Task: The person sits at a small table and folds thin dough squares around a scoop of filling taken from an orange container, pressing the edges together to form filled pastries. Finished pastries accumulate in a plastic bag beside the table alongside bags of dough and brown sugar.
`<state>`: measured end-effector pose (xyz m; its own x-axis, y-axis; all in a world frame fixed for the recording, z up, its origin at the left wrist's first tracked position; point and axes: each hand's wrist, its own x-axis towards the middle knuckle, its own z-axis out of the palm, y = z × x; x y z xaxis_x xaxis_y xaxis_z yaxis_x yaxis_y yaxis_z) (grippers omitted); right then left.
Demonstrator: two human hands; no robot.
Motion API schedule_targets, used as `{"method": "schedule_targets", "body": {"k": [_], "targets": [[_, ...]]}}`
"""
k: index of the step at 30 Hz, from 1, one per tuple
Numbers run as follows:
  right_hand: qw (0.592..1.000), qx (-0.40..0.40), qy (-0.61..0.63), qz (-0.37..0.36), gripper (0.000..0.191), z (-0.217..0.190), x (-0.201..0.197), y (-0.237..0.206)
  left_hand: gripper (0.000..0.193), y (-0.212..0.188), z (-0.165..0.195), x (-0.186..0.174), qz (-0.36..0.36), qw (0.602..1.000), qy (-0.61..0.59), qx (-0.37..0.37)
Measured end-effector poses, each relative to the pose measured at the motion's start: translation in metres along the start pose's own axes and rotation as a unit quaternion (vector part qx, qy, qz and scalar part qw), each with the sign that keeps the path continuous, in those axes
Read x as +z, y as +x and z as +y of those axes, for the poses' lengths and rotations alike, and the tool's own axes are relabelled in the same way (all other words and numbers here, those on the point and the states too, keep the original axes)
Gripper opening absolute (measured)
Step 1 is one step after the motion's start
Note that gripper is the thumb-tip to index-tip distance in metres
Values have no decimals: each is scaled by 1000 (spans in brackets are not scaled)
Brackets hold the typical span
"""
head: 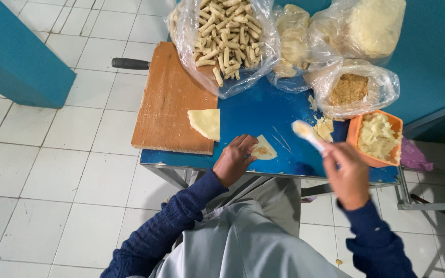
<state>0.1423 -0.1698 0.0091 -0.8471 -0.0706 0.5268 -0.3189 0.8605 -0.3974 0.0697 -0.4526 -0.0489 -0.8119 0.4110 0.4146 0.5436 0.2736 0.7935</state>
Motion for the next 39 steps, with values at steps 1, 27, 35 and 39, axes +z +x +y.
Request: {"method": "schedule_targets", "body": {"k": [1,27,35,39], "targets": [[999,32,1,19,26,13,-6,5,37,0,0,0,-4,1000,11,2],[999,10,41,28,33,-73,74,-8,21,-2,-9,7,34,996,50,69],[999,-39,31,17,27,-71,93,-1,19,-2,-8,2,5,995,55,86],[999,-35,6,8,17,-68,96,4,26,-1,-9,-3,-23,989,87,115]]}}
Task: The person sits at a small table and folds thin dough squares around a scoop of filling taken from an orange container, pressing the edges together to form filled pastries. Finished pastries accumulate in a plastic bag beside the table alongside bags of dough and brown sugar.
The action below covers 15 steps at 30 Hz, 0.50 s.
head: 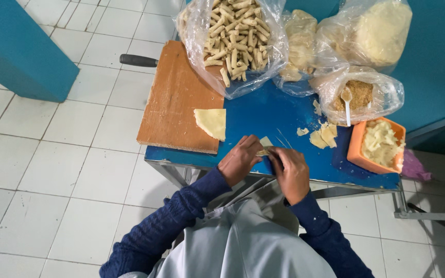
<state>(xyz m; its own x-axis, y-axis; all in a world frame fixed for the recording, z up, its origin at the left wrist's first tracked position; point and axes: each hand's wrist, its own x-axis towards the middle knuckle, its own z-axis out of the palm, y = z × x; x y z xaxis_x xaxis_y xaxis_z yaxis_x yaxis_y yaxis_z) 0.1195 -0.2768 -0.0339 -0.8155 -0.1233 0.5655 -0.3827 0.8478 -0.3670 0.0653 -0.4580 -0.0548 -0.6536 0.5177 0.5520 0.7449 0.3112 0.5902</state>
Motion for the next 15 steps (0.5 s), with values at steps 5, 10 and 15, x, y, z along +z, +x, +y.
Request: {"method": "schedule_targets", "body": {"k": [5,10,15], "targets": [[998,-3,52,-32,7,10,2,17,8,8,-10,1,21,998,56,-3],[997,8,61,-46,9,15,7,29,5,23,-23,6,33,999,11,-8],[997,-45,43,-38,11,11,5,22,7,19,-20,5,11,1000,-14,-16]]}}
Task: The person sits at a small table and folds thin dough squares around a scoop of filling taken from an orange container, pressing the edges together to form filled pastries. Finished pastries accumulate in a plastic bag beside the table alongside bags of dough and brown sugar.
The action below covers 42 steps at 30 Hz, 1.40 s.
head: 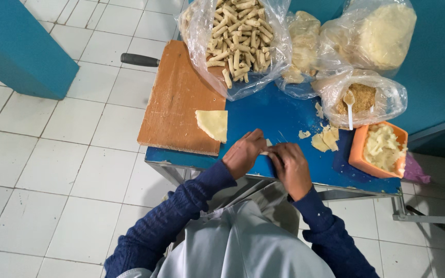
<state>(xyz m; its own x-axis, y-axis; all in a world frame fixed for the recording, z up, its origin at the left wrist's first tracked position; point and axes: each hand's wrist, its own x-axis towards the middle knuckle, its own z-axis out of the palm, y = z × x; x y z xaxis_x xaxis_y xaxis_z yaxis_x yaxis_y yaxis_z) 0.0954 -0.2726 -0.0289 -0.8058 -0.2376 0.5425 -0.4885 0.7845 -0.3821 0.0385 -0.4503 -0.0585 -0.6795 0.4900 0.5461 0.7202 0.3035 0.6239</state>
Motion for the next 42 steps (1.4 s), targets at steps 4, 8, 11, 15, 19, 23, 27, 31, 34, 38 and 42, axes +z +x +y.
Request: {"method": "schedule_targets", "body": {"k": [4,8,11,15,19,23,27,31,34,38,42], "targets": [[1000,0,-25,-8,12,-1,0,0,14,-3,4,-2,-9,999,-45,-7],[1000,-10,-15,-24,13,2,-2,2,16,3,3,-3,-9,999,-51,-9],[999,-33,-2,-22,13,6,-2,3,12,6,1,-7,-37,996,-76,-41],[999,-27,-16,-26,9,11,1,5,10,5,1,-9,-31,998,-55,-20],[999,-13,-51,0,10,11,5,3,8,7,-1,-3,14,999,-13,36],[998,-29,-52,22,13,7,4,0,7,10,-4,1,3,1000,-5,14],[998,-35,-56,22,12,5,2,0,5,8,-2,0,0,1000,-2,3],[994,-41,-105,8,28,5,2,-4,11,7,3,-2,5,1000,21,22],[986,-39,-164,-18,42,3,3,-9,10,10,6,-2,12,997,70,16],[975,-25,-220,-36,48,3,8,-9,23,10,9,-3,50,991,125,16],[964,-37,-263,-25,45,13,13,5,29,11,8,-5,53,984,169,39]]}}
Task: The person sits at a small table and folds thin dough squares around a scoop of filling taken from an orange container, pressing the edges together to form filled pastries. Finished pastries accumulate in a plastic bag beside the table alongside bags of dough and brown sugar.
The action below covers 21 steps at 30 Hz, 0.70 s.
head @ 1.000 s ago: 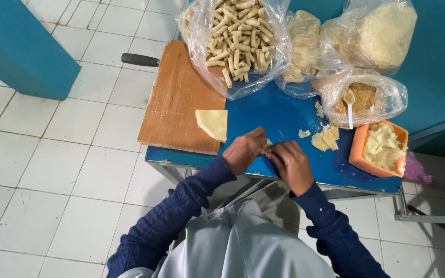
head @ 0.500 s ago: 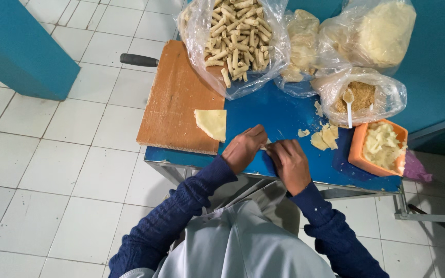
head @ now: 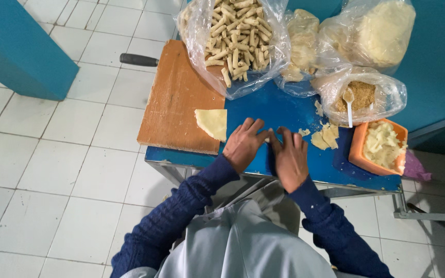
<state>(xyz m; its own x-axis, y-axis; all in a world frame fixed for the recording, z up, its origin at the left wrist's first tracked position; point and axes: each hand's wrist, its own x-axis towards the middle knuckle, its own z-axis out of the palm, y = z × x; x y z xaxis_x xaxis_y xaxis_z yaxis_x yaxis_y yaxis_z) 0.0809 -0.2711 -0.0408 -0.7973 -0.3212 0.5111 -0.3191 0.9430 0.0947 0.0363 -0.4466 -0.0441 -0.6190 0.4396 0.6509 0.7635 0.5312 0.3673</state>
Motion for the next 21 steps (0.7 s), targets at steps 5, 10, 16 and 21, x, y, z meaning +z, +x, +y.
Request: {"method": "schedule_targets", "body": {"k": [5,10,16,21], "targets": [[991,19,136,3,48,9,-1,5,23,7,-3,6,-59,995,70,-28],[983,27,175,45,17,5,0,8,31,4,-3,0,-17,998,50,-32],[978,7,209,-5,11,20,4,25,32,-17,-37,-60,65,971,192,-127],[877,161,424,-155,22,50,15,44,45,-30,-65,-83,32,963,121,-241]]}}
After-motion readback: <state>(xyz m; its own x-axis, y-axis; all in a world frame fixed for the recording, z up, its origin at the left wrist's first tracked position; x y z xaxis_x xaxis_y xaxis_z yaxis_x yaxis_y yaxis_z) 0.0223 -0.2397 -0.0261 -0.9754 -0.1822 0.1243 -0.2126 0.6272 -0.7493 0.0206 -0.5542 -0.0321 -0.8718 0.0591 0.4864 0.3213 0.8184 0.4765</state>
